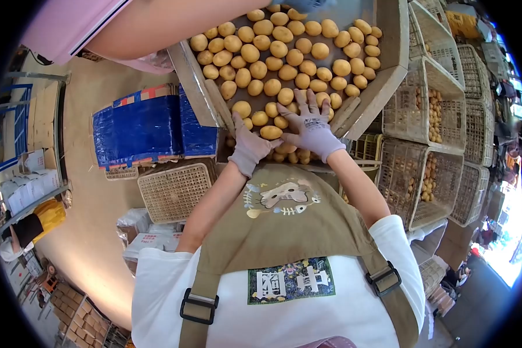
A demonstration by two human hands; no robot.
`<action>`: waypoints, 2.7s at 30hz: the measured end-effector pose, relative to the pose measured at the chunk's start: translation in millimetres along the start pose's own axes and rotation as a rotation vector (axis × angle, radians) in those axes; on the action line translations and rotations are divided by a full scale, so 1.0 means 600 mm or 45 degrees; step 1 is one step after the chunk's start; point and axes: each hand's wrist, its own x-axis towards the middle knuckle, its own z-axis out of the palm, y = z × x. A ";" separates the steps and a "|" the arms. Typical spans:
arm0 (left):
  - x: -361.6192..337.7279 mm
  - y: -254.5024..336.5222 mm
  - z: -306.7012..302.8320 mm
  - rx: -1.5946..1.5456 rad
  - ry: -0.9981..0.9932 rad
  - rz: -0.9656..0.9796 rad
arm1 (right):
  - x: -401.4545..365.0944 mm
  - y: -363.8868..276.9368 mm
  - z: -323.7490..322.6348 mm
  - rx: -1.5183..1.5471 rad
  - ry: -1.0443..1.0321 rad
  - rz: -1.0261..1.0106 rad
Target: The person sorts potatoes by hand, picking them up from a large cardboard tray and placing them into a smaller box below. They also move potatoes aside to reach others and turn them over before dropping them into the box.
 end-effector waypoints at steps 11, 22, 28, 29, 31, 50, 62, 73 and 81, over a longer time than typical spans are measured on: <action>-0.009 0.003 0.011 -0.039 0.050 0.006 | 0.007 0.012 -0.045 -0.072 -0.124 -0.030; 0.021 -0.003 -0.074 0.612 0.217 0.069 | 0.038 0.058 -0.069 -0.273 0.691 -0.048; 0.003 0.003 -0.032 0.047 0.044 0.006 | 0.068 0.047 -0.053 0.125 0.457 0.282; -0.005 0.004 -0.028 -0.047 -0.016 -0.047 | 0.067 0.013 -0.039 -0.113 0.454 0.295; 0.002 0.004 -0.043 0.778 0.085 0.232 | 0.031 -0.026 0.005 -0.018 0.186 0.117; 0.039 0.011 -0.127 1.623 -0.080 0.363 | 0.011 0.012 -0.008 0.034 0.045 -0.064; 0.020 0.004 -0.037 0.136 -0.004 0.040 | -0.006 0.015 -0.003 0.036 0.023 -0.155; 0.012 0.000 -0.036 0.179 -0.150 0.115 | 0.084 -0.024 -0.061 0.230 0.494 -0.243; 0.028 0.004 -0.051 -0.057 -0.068 -0.026 | 0.248 -0.164 -0.099 -0.210 -0.173 -0.047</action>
